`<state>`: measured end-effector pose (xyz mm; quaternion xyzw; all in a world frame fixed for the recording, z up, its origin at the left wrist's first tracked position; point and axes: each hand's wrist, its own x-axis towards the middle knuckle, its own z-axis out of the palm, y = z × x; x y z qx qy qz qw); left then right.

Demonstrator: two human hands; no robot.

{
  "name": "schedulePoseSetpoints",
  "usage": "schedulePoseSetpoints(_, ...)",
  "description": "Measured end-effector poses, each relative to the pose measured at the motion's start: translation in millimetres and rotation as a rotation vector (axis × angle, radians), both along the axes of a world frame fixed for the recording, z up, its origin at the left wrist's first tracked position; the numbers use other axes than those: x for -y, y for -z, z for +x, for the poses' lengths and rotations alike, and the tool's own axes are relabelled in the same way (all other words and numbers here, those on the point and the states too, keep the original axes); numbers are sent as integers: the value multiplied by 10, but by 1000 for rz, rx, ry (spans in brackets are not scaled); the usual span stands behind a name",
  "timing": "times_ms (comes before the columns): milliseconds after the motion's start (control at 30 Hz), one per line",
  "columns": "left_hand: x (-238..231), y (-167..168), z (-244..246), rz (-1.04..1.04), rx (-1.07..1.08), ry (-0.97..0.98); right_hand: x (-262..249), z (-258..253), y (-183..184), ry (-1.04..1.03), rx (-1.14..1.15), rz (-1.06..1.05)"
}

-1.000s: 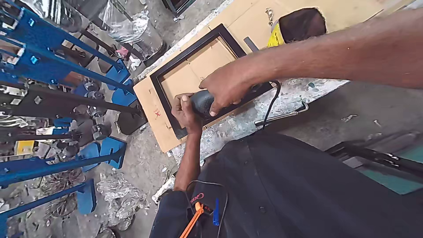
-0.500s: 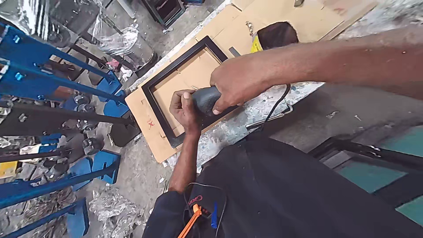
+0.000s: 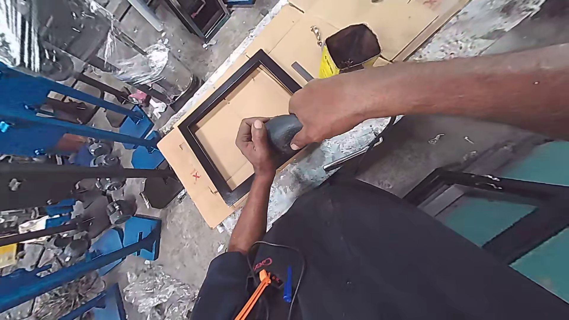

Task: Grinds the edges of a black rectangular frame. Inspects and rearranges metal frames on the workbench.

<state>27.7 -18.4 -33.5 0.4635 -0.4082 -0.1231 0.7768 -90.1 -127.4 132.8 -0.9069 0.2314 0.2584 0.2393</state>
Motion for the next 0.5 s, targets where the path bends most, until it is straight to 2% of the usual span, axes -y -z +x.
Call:
schedulePoseSetpoints(400, 39, 74, 16, 4, -11, 11, 28, 1, 73, 6, -7, 12)
schedulePoseSetpoints(500, 37, 115, 16, 10, 3, 10, 20, 1, 113, 34, -28, 75)
